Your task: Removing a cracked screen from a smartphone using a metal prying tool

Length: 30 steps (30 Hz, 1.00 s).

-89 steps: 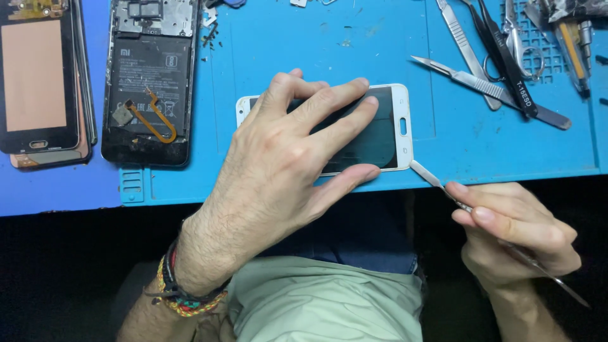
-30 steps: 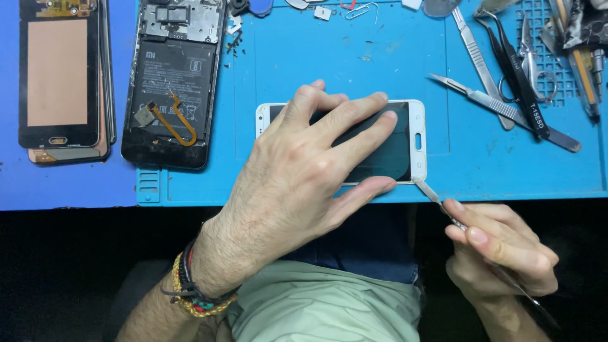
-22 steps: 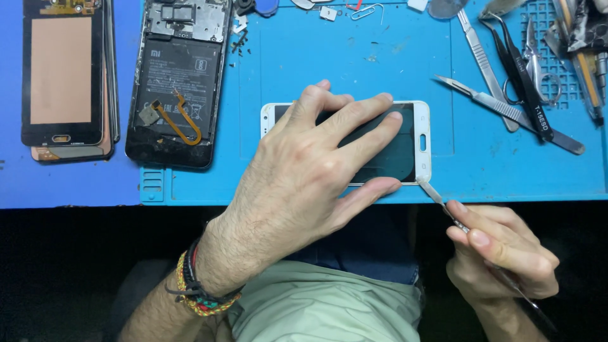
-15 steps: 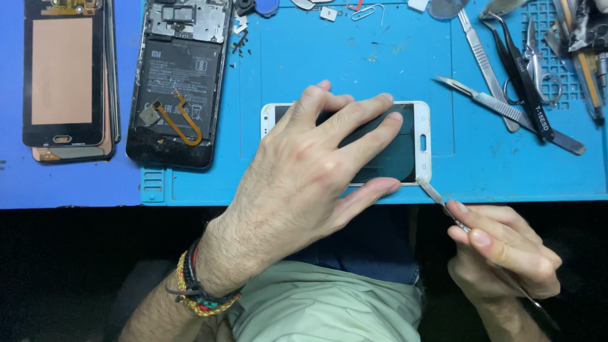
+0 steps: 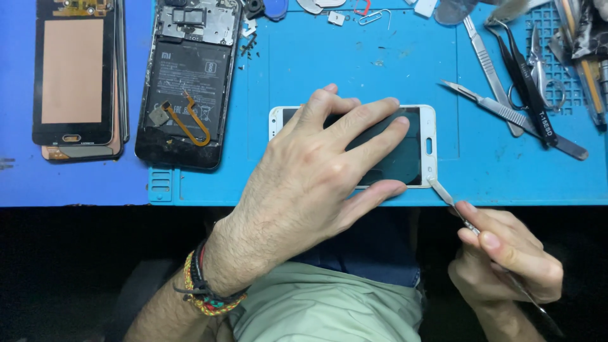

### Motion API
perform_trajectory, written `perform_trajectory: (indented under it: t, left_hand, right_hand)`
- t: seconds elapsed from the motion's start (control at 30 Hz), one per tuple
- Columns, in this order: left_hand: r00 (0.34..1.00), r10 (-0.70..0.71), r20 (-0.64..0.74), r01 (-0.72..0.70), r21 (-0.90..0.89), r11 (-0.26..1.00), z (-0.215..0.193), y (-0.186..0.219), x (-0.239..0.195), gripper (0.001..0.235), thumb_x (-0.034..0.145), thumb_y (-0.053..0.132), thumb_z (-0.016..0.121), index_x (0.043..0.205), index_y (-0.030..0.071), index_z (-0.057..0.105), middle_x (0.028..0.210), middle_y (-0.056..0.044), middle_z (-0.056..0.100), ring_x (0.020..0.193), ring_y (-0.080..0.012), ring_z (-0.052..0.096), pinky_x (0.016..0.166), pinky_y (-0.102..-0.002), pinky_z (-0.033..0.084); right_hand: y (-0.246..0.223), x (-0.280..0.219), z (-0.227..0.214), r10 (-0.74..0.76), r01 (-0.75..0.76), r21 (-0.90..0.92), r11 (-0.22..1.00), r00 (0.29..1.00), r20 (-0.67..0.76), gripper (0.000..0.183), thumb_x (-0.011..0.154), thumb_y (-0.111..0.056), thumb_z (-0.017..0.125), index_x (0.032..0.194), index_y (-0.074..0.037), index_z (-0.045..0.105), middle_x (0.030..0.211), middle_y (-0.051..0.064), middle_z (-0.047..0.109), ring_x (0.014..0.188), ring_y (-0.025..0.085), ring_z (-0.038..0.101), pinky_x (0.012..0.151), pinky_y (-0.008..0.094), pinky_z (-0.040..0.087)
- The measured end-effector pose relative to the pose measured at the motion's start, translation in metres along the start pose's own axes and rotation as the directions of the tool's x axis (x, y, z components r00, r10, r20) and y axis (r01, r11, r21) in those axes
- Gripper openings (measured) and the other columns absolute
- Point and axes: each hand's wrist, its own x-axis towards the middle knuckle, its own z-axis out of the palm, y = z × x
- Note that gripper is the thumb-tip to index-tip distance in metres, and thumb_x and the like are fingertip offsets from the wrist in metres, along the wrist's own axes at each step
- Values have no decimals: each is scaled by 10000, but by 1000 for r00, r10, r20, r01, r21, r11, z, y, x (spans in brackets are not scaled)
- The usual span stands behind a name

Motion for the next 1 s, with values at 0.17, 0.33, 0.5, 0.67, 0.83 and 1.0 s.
perform_trajectory:
  t: [0.17, 0.33, 0.5, 0.67, 0.83, 1.0]
  left_hand:
    - [1000, 0, 2, 0, 7, 1000, 0, 0, -1, 574, 960, 431, 855, 1350, 81, 621, 1448, -69, 585, 1171, -345, 532, 1096, -514, 527]
    - [1000, -11, -3, 11, 31, 999, 1, 0, -1, 574, 957, 444, 850, 1343, 90, 616, 1445, -66, 583, 1170, -349, 527, 1053, -492, 538]
    - [987, -15, -160, 35, 121, 992, 11, 33, -11, 260, 1020, 19, 733, 1268, -60, 735, 1455, -277, 635, 1298, -443, 620, 1276, -615, 367]
    - [944, -86, -318, -71, -452, 889, 41, 110, -38, 446, 1209, 197, 366, 1186, -92, 704, 1327, -251, 621, 1229, -463, 687, 1162, -685, 581]
    - [909, -7, -417, -229, -512, 828, 40, 87, -50, 346, 1240, 13, 368, 1062, -98, 643, 1049, -192, 613, 1057, -343, 669, 1181, -493, 613]
    - [873, 204, -443, -269, -88, 959, 10, 47, -49, 149, 1117, -29, 613, 1072, 36, 739, 821, -23, 504, 753, -179, 509, 721, -312, 460]
  right_hand:
    - [-6, 2, 7, 20, -21, -19, 1000, 999, -45, 275, 1052, 20, 633, 815, 66, 503, 973, 405, 693, 804, 496, 739, 699, 500, 586]
    - [-6, -2, 5, 63, -64, -18, 998, 997, -42, 309, 1071, -37, 620, 784, 41, 537, 1021, 391, 704, 847, 485, 750, 731, 478, 589]
    - [1, -9, 3, -32, 31, -27, 999, 999, -41, 213, 1093, 0, 668, 1111, 63, 465, 1016, 396, 693, 901, 472, 746, 829, 536, 608]
    - [1, -8, -54, 248, -230, -92, 969, 911, 329, 226, 1149, -42, 445, 1292, 111, 529, 1367, 289, 630, 1333, 383, 622, 1126, 423, 482]
    - [-10, 17, -76, 182, -289, 63, 955, 740, 647, 595, 983, -341, 396, 1456, 15, 461, 1621, 303, 502, 1590, 394, 485, 1280, 420, 445]
    - [13, 4, -79, 116, -83, -81, 993, 784, 610, 610, 890, -12, 648, 1469, 52, 468, 1597, 263, 547, 1477, 290, 561, 1212, 295, 450]
